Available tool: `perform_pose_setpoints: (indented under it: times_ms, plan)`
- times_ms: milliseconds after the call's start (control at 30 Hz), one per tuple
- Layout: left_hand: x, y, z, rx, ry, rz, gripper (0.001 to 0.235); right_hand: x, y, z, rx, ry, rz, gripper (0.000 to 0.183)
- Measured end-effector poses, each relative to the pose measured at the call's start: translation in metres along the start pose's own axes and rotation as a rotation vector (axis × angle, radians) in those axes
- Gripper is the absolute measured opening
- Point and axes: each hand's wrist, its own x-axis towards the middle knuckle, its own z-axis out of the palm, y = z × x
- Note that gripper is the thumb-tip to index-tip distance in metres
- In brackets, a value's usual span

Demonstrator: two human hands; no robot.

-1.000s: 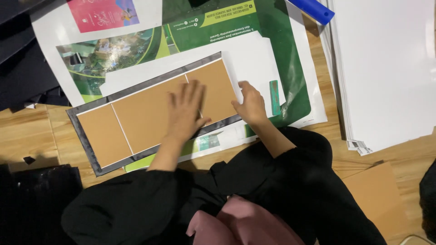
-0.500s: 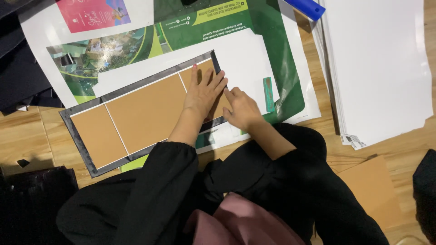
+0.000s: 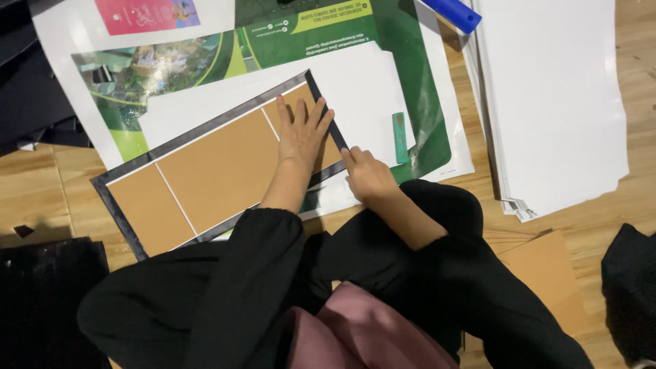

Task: Assembling cardboard folders by sticking panels onto a printed sheet and smoothing them with a scraper

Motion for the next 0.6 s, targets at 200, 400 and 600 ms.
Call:
perform_pose_setpoints:
  times_ms: [200,400,600]
  plan:
    - [0.001,0.001,-0.005,-0.011,-0.04,-0.016,0.109,-0.014,-0.012,-0.006,-0.509,0.598,-0.154,0.006]
    - [0.006,0.001,0.001,-0.022,-0.031,-0.026,0.111,-0.021,-0.017,-0.025,-0.549,0.553,-0.248,0.004]
    - [0.012,-0.01,0.019,-0.14,-0.039,0.049,0.121,-0.021,0.031,-0.024,0.01,0.381,0.073,0.016]
